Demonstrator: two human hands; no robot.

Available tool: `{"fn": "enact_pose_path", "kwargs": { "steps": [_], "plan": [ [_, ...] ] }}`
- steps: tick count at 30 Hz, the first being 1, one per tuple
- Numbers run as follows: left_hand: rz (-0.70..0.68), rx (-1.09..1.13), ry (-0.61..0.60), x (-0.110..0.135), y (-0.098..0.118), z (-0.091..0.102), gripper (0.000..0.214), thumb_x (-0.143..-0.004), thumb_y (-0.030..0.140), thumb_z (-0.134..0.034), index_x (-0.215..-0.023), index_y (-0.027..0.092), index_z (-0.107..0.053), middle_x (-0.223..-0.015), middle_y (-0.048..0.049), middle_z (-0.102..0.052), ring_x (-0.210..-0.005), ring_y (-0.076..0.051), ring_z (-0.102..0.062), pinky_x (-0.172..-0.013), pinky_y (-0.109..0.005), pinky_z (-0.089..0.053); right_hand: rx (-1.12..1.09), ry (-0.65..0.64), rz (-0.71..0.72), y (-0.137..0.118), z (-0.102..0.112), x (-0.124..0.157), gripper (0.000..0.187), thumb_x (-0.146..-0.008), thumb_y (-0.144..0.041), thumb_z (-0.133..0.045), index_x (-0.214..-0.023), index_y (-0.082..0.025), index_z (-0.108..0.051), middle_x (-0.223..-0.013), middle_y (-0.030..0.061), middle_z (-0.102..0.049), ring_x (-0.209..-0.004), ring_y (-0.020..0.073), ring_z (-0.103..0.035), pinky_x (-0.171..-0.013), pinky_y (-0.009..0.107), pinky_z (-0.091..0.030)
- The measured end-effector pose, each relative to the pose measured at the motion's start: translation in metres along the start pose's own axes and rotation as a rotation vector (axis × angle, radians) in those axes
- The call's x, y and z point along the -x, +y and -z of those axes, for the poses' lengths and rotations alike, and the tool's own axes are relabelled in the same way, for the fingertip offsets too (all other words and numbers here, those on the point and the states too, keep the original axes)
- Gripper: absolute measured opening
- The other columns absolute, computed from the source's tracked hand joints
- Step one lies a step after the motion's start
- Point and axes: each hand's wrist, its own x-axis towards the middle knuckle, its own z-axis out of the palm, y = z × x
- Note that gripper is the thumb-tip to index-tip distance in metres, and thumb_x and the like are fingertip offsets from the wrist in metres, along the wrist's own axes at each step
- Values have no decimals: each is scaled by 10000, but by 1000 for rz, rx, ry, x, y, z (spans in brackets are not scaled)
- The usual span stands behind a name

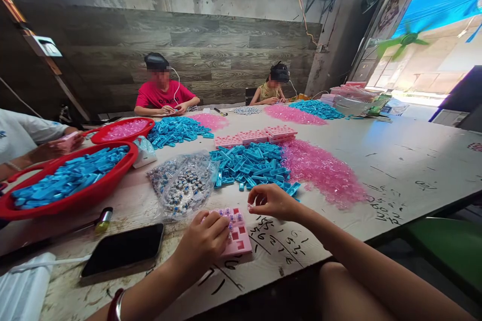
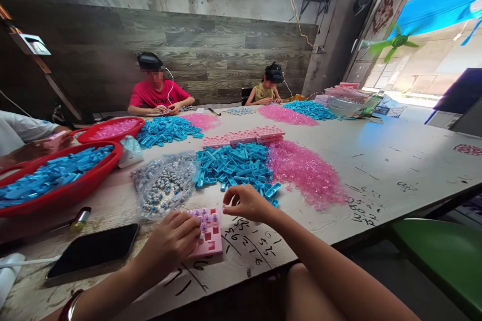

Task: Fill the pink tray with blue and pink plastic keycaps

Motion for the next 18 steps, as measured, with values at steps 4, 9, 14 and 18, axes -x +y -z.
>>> {"fn": "enact_pose_path", "kwargs": {
  "steps": [4,9,14,18],
  "plan": [
    [-98,-87,41,1,-2,0,110,-874,134,-504,-795,141,-580,-891,-36,-609,-772,-178,-503,-717,-349,-378,0,-6,-6,-1,0,0,82,-660,-196,-670,-714,-147,-632,-605,-2,-606,-566,114,-562,-500,211,-417],
    [-165,-105,12,0,-4,3,124,-878,146,-498,-790,155,-586,-899,-25,-612,-738,-169,-498,-704,-350,-381,-13,-5,3,0,0,-1,80,-661,-196,-670,-712,-150,-629,-606,-2,-608,-564,112,-557,-496,208,-413],
    [-161,-90,0,-1,-3,2,156,-885,145,-479,-767,155,-579,-874,-23,-609,-721,-166,-495,-692,-345,-389,-15,-11,6,1,0,0,86,-665,-205,-668,-715,-149,-627,-612,-1,-606,-570,114,-559,-496,209,-412],
    [-157,-97,18,-1,-3,0,184,-898,139,-443,-782,148,-585,-888,-31,-615,-722,-171,-500,-677,-343,-395,-20,-13,7,1,0,0,87,-668,-206,-666,-720,-149,-625,-614,-3,-606,-573,113,-560,-498,207,-414]
  ]
}}
